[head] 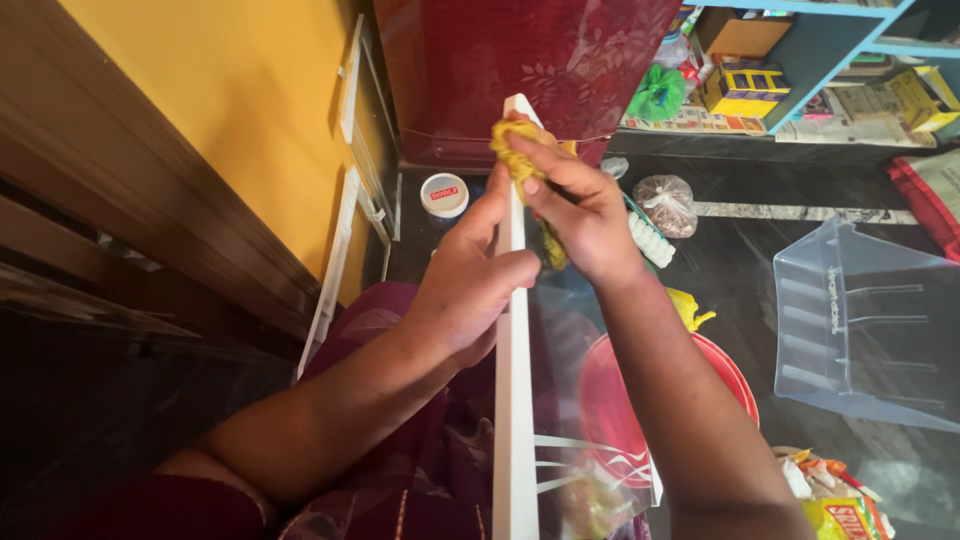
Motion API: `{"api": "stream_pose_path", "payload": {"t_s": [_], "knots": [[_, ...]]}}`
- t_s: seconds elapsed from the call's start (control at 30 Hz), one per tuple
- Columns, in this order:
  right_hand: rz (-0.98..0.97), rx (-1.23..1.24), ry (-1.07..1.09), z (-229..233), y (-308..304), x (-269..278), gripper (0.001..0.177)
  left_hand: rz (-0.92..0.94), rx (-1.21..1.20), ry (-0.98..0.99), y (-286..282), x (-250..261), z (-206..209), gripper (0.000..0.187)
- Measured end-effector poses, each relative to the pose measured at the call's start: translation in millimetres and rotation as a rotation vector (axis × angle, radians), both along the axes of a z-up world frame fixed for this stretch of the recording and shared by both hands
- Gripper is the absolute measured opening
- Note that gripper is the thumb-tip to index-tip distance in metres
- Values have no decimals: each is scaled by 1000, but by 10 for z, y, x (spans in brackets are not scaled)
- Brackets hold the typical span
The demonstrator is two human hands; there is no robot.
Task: The person holds a rectangular glass pane with a white frame and wipes its surface using a yellow cloth. They repeatedly rub the glass in circular and linear motions, occasionally repositioning the pane to access different areas. The task continues throughout the clip with the person focusing on cleaning the glass surface.
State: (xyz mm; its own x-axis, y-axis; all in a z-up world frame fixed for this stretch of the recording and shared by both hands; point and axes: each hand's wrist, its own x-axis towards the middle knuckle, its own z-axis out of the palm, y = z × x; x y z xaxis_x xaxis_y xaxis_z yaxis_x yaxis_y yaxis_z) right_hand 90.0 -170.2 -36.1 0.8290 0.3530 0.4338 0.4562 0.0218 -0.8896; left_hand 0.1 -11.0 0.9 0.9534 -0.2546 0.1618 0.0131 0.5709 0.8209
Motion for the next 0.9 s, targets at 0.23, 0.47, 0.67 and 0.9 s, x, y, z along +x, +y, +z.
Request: {"api": "stream_pose_path", "payload": {"t_s": [0.23, 0.47, 0.67, 0.9], "knots": [[-228, -193, -246, -6, 116, 351, 45, 10, -12, -12, -59, 22, 2, 98], [-45, -161, -211, 242, 174, -4, 41, -34, -80, 41, -26, 27, -28, 97], [-139, -250, -499, 368, 252, 330, 35, -13, -48, -16, -75, 59, -34, 99], [-378, -314, 192, -71, 37, 982, 50, -2, -41, 34, -60, 34, 53, 100]]}}
